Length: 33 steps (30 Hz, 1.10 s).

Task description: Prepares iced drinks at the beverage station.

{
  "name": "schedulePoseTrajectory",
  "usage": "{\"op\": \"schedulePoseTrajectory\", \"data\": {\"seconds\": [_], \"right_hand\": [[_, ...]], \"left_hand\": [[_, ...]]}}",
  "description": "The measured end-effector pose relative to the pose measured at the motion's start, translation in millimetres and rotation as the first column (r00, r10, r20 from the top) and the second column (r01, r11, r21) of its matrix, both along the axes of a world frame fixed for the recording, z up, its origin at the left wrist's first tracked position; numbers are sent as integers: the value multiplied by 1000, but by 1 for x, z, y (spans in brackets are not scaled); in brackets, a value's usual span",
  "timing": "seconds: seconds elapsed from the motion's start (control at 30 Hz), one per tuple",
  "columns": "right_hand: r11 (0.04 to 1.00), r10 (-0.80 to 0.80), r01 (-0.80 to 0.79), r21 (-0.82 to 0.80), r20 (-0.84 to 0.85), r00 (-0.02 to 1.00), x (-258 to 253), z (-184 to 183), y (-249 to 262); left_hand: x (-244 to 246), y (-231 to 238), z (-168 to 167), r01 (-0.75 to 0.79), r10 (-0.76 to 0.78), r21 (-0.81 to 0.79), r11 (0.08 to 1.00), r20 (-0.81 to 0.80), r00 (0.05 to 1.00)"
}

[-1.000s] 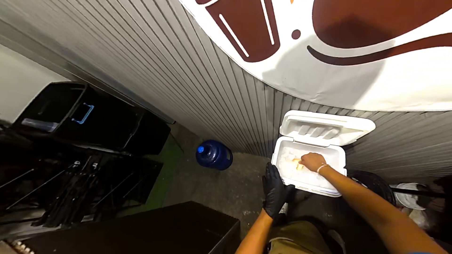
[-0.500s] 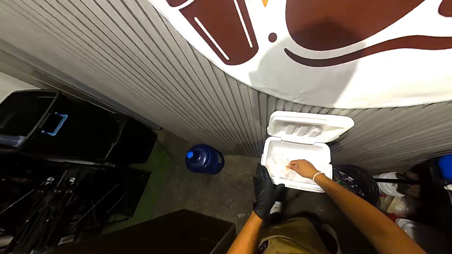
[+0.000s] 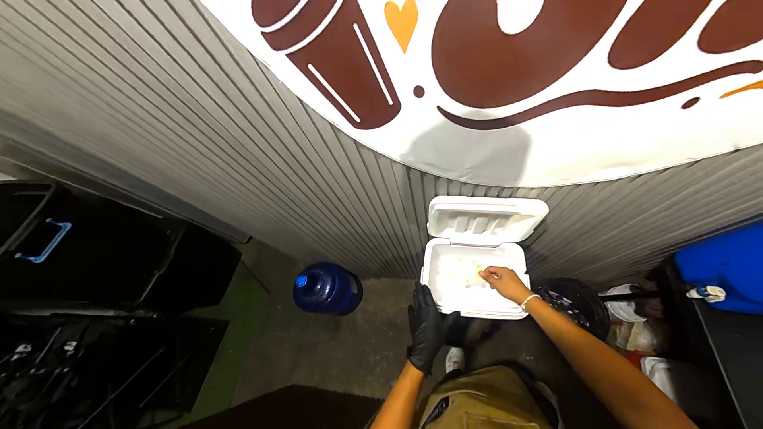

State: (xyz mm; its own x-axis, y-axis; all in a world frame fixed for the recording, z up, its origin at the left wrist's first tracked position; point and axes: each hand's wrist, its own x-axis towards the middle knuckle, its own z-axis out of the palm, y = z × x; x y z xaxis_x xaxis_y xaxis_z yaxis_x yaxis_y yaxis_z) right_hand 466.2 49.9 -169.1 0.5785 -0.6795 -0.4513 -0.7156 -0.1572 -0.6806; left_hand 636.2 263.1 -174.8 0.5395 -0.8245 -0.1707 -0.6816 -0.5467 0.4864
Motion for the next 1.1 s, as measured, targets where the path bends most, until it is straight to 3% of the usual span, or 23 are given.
{"op": "schedulePoseTrajectory", "data": {"seconds": [0.1, 0.27, 0.43, 0.57, 0.7, 0.87, 0.93, 1.0, 1.1], "right_hand": [[999, -26, 27, -21, 44, 999, -5, 14, 8], [996, -84, 85, -9, 129, 988, -22, 31, 22], [991, -134, 134, 12, 217, 967, -49, 59, 47], [971, -205, 234, -52, 326, 923, -91, 71, 79], [899, -362, 424, -110, 359, 860, -161, 81, 123], [667, -687, 738, -104, 298, 663, -255, 91, 199], [524, -800, 846, -101, 283, 529, -289, 89, 237], [370, -881, 923, -103, 277, 384, -322, 89, 273], [171, -965, 985, -36, 193, 175, -375, 95, 321]], "left_hand": [[7, 0, 2, -5, 4, -7, 1000, -57, 998], [17, -13, 22, -152, 50, -354, 923, -281, 958], [1, -42, 52, 1, -270, -590, 807, -368, 890], [-41, -64, 58, 178, -573, -698, 694, -385, 724], [-114, -79, 75, 268, -723, -748, 607, -381, 576], [-222, -85, 64, 451, -833, -704, 548, -410, 372], [-269, -73, 76, 534, -859, -684, 496, -477, 188], [-319, -67, 76, 603, -869, -686, 407, -494, 25], [-396, -61, 74, 723, -881, -654, 225, -454, -137]]}}
